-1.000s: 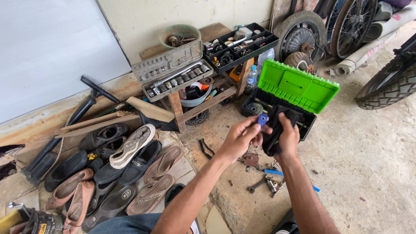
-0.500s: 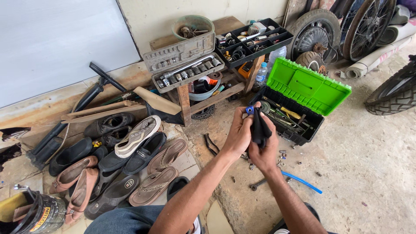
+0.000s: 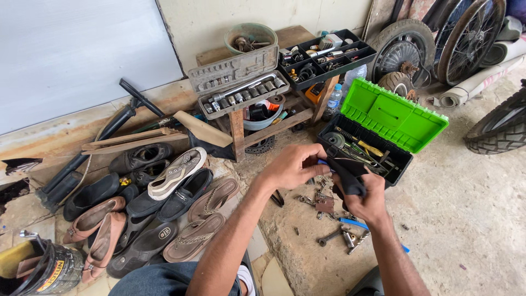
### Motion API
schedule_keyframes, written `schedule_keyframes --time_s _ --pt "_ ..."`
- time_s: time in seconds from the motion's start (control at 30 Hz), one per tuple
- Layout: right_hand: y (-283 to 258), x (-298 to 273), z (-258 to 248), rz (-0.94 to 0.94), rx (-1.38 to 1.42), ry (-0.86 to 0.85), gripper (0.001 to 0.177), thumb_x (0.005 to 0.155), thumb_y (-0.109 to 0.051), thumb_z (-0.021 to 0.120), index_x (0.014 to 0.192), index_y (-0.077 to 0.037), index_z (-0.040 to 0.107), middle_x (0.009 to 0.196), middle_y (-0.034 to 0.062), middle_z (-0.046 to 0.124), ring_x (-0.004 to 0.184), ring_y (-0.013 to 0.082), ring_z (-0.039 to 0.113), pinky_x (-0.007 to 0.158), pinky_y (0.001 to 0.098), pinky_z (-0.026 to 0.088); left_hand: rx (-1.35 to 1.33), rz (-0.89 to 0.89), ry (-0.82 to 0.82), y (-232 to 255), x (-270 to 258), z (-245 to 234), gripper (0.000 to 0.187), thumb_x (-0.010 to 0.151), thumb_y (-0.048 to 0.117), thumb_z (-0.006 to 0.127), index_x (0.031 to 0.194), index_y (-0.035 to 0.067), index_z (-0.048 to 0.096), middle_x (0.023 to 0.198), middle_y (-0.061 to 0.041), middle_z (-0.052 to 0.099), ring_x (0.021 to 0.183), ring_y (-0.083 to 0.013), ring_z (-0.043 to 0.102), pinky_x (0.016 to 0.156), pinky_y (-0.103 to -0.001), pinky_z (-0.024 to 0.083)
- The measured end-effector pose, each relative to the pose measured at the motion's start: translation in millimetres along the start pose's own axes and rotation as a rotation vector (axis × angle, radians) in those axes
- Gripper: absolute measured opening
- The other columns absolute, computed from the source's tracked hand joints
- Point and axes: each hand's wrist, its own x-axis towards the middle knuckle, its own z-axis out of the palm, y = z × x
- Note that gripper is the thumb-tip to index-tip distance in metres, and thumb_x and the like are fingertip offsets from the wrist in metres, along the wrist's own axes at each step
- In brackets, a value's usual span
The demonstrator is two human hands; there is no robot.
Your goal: The person cleans and reassembles a mechanical component using a wrench and a socket, applying a substance from a tube to a part and wiping it with a cloth.
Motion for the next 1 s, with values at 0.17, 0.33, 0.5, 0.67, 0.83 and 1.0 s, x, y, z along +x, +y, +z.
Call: schedule_keyframes --time_s 0.17,0.33,0.5,0.67,0.83,1.0 --pt "7 -8 1 0.230 0.332 0.065 0.022 0.097 -0.007 0.069 0.118 0.001 0.069 0.081 0.0061 0.072 0.069 0.0117 0.066 0.060 0.0267 0.055 -0.065 0.246 0.171 1 -2 24 0.015 0.094 0.019 0.075 0.102 0.011 0.065 0.105 -0.002 0.075 0.097 -0.0171 0.073 0.088 -0.037 0.061" --pt "17 -10 4 0.435 0.607 0.132 0.019 0.099 -0.007 0.066 0.113 0.005 0.068 0.085 0.0093 0.072 0.072 0.0162 0.069 0.065 0.0297 0.059 0.379 0.320 0.238 -1 -1 39 0.021 0.092 0.015 0.077 0.108 0.008 0.066 0.101 -0.004 0.069 0.095 -0.0187 0.069 0.091 -0.036 0.061" --pt "12 -2 -9 0.470 0.772 0.008 0.026 0.100 -0.011 0.065 0.118 0.007 0.064 0.093 0.0130 0.072 0.079 0.0207 0.070 0.071 0.0342 0.060 0.273 0.299 0.298 -6 -3 38 0.021 0.095 0.014 0.074 0.114 0.008 0.066 0.106 -0.003 0.068 0.101 -0.0166 0.068 0.091 -0.032 0.063" --pt "1 3 -17 0.539 0.956 0.006 0.042 0.100 -0.022 0.056 0.127 0.010 0.058 0.108 0.0205 0.073 0.089 0.0274 0.074 0.079 0.0374 0.062 0.263 0.291 0.374 -2 1 24 0.019 0.094 0.020 0.077 0.106 0.009 0.066 0.101 -0.002 0.069 0.098 -0.0164 0.067 0.085 -0.034 0.060" --pt "4 13 -26 0.541 1.248 0.077 0.051 0.098 -0.023 0.047 0.134 0.013 0.052 0.113 0.0272 0.072 0.089 0.0326 0.074 0.077 0.0368 0.061 -0.181 -0.026 0.422 0 1 32 0.018 0.096 0.022 0.074 0.108 0.010 0.069 0.101 -0.005 0.073 0.087 -0.0146 0.072 0.071 -0.029 0.060" --pt "6 18 -21 0.542 0.880 0.312 0.041 0.098 -0.011 0.054 0.136 0.003 0.056 0.122 0.0224 0.068 0.099 0.0299 0.072 0.085 0.0392 0.060 -0.717 -0.208 0.407 2 5 38 0.014 0.098 0.019 0.068 0.110 0.013 0.068 0.101 -0.003 0.076 0.091 -0.0130 0.075 0.081 -0.028 0.062"
